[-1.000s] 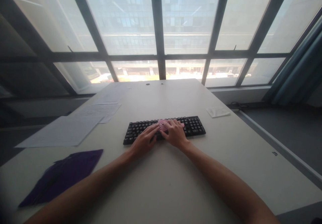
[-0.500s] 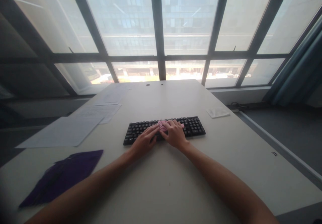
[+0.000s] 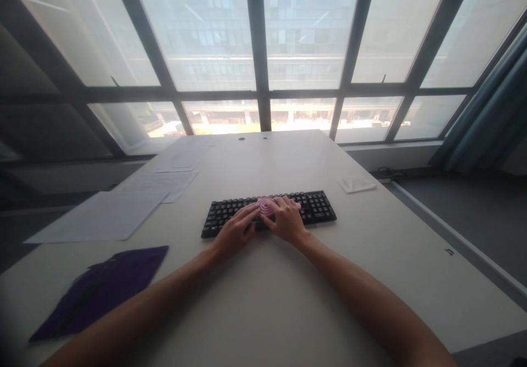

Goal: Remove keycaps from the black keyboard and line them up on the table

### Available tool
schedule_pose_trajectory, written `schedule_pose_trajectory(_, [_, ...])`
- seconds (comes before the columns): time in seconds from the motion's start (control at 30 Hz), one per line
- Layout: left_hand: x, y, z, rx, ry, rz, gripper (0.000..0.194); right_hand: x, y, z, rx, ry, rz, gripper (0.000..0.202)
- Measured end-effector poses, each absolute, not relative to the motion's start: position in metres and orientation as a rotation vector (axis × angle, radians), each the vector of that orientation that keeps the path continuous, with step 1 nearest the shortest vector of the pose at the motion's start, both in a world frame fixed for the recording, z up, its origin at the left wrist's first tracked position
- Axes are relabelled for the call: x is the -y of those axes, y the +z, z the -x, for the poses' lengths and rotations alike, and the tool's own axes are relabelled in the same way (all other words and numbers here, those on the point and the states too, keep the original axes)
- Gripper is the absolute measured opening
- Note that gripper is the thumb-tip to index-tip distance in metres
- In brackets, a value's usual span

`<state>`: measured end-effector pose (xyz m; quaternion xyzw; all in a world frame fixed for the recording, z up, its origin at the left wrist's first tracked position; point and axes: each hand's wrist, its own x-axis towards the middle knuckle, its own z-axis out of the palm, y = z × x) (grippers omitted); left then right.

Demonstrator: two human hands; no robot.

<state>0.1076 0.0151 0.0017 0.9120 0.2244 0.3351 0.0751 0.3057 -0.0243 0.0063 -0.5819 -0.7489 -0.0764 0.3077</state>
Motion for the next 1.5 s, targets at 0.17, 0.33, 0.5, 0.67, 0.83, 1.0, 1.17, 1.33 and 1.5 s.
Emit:
schedule_pose_trajectory(0.17, [-0.0150, 0.0021, -0.1082, -0.638, 1.009, -2.730, 0.053, 0.0250, 0.0082, -0.3056, 2.045, -0.158, 1.460, 0.043])
schedule_pose_trajectory(0.33, [-0.0161, 0.0016, -0.1085, -0.654, 0.990, -2.730, 0.051, 0.0252, 0.0089, -0.3052, 2.048, -0.146, 1.454, 0.042])
schedule_pose_trajectory(0.5, [-0.0164, 0.0013, -0.1086, -0.631, 1.006, -2.721, 0.054, 0.0258, 0.0096, -0.3040, 2.044, -0.149, 1.476, 0.041])
schedule_pose_trajectory(0.67, [-0.0164, 0.0009, -0.1082, -0.639, 1.014, -2.715, 0.054, 0.0267, 0.0099, -0.3042, 2.041, -0.135, 1.435, 0.042])
schedule_pose_trajectory(0.83, [-0.0159, 0.0020, -0.1081, -0.640, 0.995, -2.712, 0.054, 0.0247, 0.0059, -0.3053, 2.069, -0.136, 1.392, 0.033])
schedule_pose_trajectory(1.0, [-0.0165, 0.0015, -0.1085, -0.645, 1.000, -2.716, 0.055, 0.0238, 0.0052, -0.3040, 2.092, -0.116, 1.381, 0.034])
schedule_pose_trajectory(1.17, [-0.0162, 0.0013, -0.1093, -0.632, 0.993, -2.719, 0.055, 0.0250, 0.0077, -0.3032, 2.081, -0.097, 1.401, 0.038])
schedule_pose_trajectory(1.33, [-0.0171, -0.0003, -0.1097, -0.629, 1.009, -2.716, 0.055, 0.0240, 0.0073, -0.3043, 2.088, -0.107, 1.393, 0.037])
schedule_pose_trajectory(1.5, [-0.0183, -0.0009, -0.1095, -0.602, 1.026, -2.731, 0.053, 0.0203, 0.0025, -0.3064, 2.076, -0.131, 1.376, 0.036])
